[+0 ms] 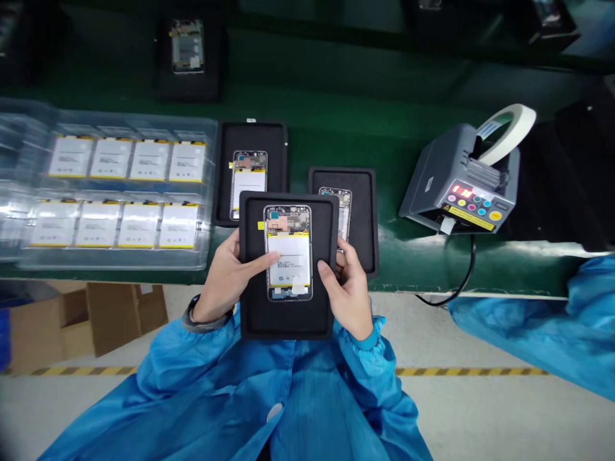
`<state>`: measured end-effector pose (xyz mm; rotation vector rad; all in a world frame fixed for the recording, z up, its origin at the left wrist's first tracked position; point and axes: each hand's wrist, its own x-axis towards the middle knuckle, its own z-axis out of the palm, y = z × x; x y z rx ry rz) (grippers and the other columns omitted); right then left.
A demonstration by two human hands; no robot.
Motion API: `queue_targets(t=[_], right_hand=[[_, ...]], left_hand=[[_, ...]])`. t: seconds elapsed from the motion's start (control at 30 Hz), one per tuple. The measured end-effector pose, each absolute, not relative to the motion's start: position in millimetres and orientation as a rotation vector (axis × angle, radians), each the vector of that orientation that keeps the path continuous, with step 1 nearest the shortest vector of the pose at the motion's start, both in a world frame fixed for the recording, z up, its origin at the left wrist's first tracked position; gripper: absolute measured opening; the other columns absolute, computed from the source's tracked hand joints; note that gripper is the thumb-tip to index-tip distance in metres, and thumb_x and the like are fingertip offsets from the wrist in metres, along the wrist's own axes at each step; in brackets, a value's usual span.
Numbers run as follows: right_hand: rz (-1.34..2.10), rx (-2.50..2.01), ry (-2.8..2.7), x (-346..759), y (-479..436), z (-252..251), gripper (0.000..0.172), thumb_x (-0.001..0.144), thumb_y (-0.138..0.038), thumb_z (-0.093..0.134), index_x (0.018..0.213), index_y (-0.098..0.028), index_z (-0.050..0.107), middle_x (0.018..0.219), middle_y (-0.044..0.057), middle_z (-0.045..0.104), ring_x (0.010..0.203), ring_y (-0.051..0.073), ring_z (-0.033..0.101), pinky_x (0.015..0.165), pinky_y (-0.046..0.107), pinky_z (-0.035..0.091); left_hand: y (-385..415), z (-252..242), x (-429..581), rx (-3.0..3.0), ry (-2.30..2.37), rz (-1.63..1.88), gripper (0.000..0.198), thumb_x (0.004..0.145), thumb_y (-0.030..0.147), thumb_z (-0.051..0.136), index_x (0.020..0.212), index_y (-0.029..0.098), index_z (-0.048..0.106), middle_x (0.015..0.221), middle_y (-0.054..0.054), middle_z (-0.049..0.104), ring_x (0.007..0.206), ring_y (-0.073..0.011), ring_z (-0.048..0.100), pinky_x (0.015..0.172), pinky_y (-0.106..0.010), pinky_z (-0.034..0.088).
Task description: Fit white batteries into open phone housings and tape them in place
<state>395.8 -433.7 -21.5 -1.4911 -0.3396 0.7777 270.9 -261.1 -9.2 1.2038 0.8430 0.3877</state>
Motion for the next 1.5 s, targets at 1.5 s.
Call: queue_targets(t=[1.5], right_hand=[[0.616,-1.657,-0.442,392,-420,-25,0.059,0.098,-0.046,0.070,0.148,-0.022,0.050,0.127,0.011,0.073,0.115,0.029,0.071,0.100,0.047,0.060]], left_hand=[[-262,-15,272,1.122,0.826,0.456,0.068,0.070,0.044,0.095,0.125,0.018,0.064,0.129,-0.011,0.074,0.119,-0.0329,0.071,0.100,-0.043,0.062]])
